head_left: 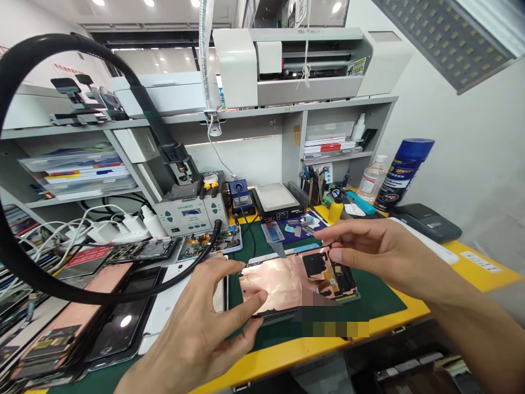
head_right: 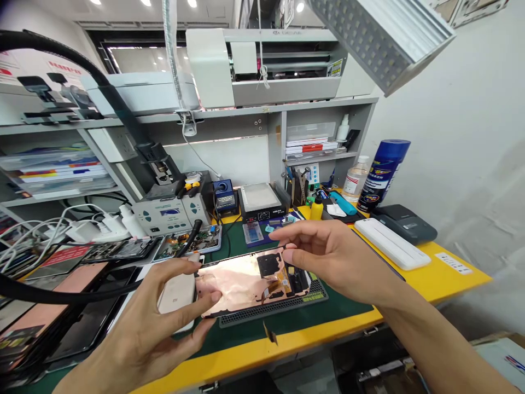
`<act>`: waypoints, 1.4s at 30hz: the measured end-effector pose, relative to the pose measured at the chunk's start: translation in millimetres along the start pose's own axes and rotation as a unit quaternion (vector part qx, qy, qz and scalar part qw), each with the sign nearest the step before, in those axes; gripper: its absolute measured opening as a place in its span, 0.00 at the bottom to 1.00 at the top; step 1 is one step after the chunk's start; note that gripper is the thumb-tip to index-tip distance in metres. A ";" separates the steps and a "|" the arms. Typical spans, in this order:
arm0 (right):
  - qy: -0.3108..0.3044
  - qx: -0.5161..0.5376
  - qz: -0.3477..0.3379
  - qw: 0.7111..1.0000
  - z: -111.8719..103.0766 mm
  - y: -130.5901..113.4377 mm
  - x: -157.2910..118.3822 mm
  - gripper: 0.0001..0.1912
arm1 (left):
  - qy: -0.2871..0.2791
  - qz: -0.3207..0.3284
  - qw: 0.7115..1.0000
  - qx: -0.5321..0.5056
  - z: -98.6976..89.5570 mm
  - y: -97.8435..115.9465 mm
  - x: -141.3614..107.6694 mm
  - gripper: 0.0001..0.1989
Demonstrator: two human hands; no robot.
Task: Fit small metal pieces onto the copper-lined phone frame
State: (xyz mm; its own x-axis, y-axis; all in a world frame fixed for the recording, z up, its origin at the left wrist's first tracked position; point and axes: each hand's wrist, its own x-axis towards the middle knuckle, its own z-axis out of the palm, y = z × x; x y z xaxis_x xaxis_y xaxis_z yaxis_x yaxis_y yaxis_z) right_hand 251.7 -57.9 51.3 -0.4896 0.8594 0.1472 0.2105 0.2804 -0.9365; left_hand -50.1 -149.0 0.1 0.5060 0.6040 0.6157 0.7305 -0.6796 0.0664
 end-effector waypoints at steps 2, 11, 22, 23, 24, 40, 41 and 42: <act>0.001 0.000 0.001 1.000 -0.4 -0.7 0.3 0.18 | 0.001 0.001 1.000 0.005 -0.3 0.3 -1.0 0.23; -0.021 0.028 0.006 0.999 -2.0 3.4 5.1 0.17 | 0.041 -0.042 0.997 -0.052 4.6 7.8 -0.5 0.18; -0.081 0.011 0.042 0.996 -12.3 17.4 17.0 0.13 | -0.034 -0.137 0.987 -0.082 15.8 -8.8 14.6 0.25; -0.075 0.024 0.046 0.996 -13.0 20.0 19.6 0.13 | -0.029 -0.143 0.986 -0.084 17.4 -13.3 18.2 0.26; -0.054 0.052 0.048 0.996 -13.3 22.5 22.3 0.12 | -0.011 -0.163 0.981 -0.101 18.8 -17.5 22.7 0.27; 0.075 0.341 0.058 0.935 24.9 25.5 29.5 0.20 | 0.062 -0.458 0.673 -0.578 47.0 -6.5 99.5 0.10; 0.074 0.332 0.055 0.939 25.9 28.3 28.3 0.20 | 0.052 -0.454 0.674 -0.580 45.6 -6.8 101.0 0.10; 0.076 0.324 0.050 0.942 27.0 31.6 27.3 0.20 | 0.042 -0.450 0.674 -0.585 44.0 -6.8 102.3 0.10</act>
State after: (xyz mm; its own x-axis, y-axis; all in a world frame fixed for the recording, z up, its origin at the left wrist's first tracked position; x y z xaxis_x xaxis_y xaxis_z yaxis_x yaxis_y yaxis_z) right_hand 222.1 -37.2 17.1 -0.3580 0.9326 0.0462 -0.3356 -0.0823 -0.9384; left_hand 16.9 -64.3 28.1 0.0359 0.9982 -0.0485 -0.1619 0.0537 0.9854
